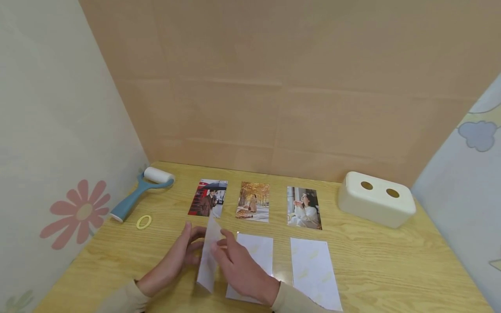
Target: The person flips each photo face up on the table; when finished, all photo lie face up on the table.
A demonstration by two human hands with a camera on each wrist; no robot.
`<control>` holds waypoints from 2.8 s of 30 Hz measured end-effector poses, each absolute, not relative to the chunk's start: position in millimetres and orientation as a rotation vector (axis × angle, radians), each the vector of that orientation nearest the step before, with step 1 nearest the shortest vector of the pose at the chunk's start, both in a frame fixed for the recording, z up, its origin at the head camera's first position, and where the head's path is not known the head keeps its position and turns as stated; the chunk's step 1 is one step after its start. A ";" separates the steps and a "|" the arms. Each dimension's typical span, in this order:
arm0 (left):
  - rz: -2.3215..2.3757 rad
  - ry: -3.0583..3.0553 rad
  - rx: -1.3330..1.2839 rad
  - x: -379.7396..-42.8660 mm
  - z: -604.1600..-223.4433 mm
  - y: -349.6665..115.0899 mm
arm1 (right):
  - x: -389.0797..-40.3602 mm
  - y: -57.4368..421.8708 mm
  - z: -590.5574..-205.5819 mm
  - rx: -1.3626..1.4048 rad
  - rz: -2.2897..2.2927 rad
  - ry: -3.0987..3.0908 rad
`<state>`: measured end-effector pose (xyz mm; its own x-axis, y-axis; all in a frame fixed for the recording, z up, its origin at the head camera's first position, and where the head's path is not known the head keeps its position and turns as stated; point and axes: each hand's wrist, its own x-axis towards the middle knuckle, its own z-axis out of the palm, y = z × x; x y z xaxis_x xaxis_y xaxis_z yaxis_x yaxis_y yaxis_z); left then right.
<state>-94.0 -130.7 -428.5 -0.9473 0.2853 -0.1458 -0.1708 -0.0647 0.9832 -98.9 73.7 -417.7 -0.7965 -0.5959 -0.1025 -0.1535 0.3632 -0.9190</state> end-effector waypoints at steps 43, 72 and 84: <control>2.093 2.048 0.013 -82.7 -413.5 -137.7 | -101.5 74.2 -425.1 -0.587 -1.755 2.432; 1.681 2.555 -0.198 -70.5 -400.6 -160.9 | -112.1 63.9 -405.8 -0.483 -1.304 2.364; 1.565 2.585 -0.271 -68.2 -401.3 -169.1 | -115.6 61.2 -403.5 -0.427 -1.406 2.099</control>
